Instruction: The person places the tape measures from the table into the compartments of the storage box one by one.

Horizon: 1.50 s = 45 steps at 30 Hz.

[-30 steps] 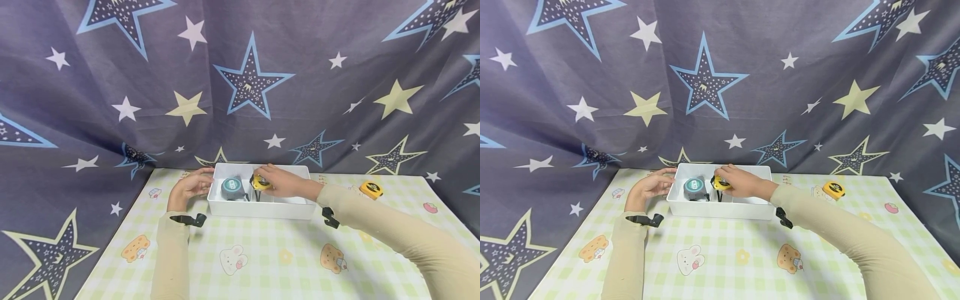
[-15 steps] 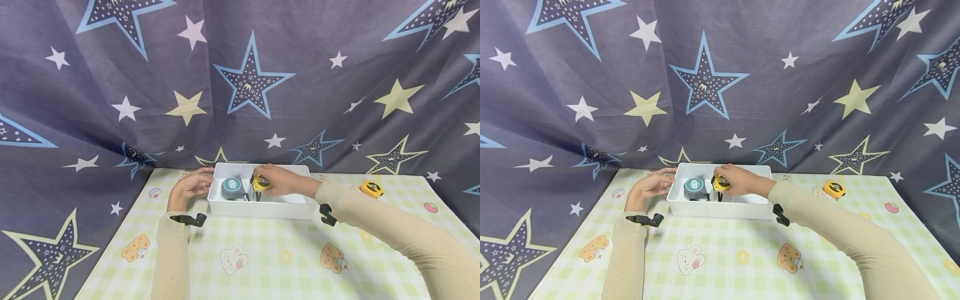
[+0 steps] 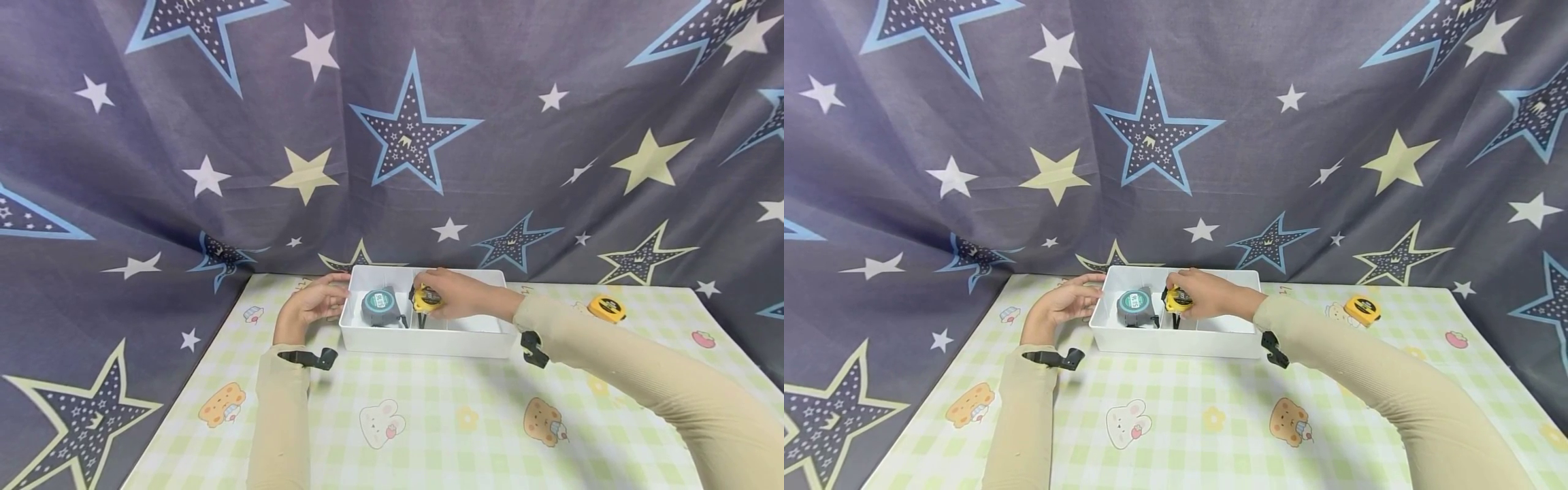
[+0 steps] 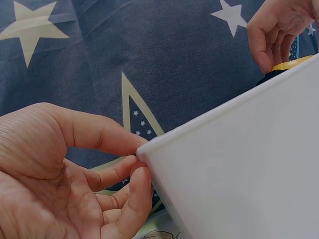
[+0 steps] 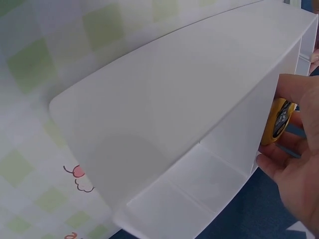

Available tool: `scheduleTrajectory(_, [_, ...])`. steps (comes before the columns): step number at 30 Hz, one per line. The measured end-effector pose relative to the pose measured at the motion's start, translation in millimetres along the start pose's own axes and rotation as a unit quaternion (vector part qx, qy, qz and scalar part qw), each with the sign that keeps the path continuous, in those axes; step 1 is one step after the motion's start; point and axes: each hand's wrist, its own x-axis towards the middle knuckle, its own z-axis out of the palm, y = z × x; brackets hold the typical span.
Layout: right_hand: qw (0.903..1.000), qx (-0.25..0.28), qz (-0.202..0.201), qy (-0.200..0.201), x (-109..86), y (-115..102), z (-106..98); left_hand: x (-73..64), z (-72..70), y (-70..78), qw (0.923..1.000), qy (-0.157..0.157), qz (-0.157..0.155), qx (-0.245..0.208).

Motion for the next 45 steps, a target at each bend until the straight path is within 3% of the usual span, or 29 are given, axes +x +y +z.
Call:
scheduleTrajectory(11, [0.9997,-0.024,0.008,-0.005,1.9,-2.3,-2.7,0.7,-1.4,-1.5,1.0,-0.001,0.001,-0.007])
scheduleTrajectory(22, [0.9971,-0.074,-0.016,-0.004,2.8,2.9,3.2,1.2,-1.3,-2.3,1.0,0.002,-0.001,0.0])
scheduleTrajectory(45, [0.9962,-0.082,-0.019,-0.022,4.2,3.4,4.6,1.1,-2.3,-0.7,0.9999,0.007,-0.007,-0.001])
